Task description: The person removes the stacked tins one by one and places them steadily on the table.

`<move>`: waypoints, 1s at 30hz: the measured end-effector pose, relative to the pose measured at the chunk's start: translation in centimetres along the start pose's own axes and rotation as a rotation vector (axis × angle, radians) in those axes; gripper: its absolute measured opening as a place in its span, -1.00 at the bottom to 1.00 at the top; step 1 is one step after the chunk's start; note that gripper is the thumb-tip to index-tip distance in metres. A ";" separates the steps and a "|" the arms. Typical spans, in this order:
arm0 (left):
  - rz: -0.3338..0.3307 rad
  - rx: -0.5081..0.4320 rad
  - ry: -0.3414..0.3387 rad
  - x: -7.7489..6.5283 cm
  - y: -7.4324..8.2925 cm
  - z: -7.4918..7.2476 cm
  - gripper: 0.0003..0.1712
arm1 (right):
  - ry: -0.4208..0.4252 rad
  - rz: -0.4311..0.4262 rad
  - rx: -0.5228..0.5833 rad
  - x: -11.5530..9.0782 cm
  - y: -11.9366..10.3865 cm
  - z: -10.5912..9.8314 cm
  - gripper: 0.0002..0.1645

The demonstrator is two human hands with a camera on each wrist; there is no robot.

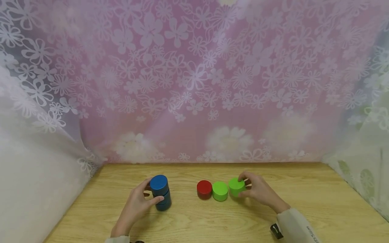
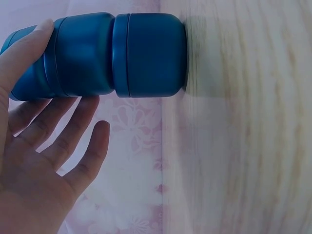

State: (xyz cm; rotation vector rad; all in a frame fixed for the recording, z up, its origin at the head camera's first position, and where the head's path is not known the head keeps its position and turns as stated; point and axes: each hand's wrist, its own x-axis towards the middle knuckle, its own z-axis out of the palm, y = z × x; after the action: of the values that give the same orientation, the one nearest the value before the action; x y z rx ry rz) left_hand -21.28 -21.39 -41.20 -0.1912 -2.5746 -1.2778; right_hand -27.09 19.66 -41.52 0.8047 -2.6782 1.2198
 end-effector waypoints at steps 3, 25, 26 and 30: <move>-0.012 0.002 -0.004 -0.1 -0.1 0.0 -0.21 | -0.020 0.011 0.003 0.1 0.0 0.1 -0.51; -0.012 0.003 -0.010 -0.2 0.3 -0.1 -0.20 | -0.137 0.031 0.028 -0.1 0.7 0.1 -0.54; -0.014 0.004 -0.009 -0.2 0.3 0.0 -0.20 | -0.140 0.033 0.033 -0.1 0.7 0.1 -0.55; -0.017 0.007 -0.009 -0.1 0.2 0.1 -0.20 | -0.149 0.051 0.043 -0.1 0.6 0.2 -0.57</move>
State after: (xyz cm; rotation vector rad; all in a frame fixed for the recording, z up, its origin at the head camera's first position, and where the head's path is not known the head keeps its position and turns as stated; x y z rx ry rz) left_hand -21.11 -21.16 -41.12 -0.1748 -2.5929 -1.2766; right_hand -27.24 19.86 -42.12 0.8716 -2.8154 1.2806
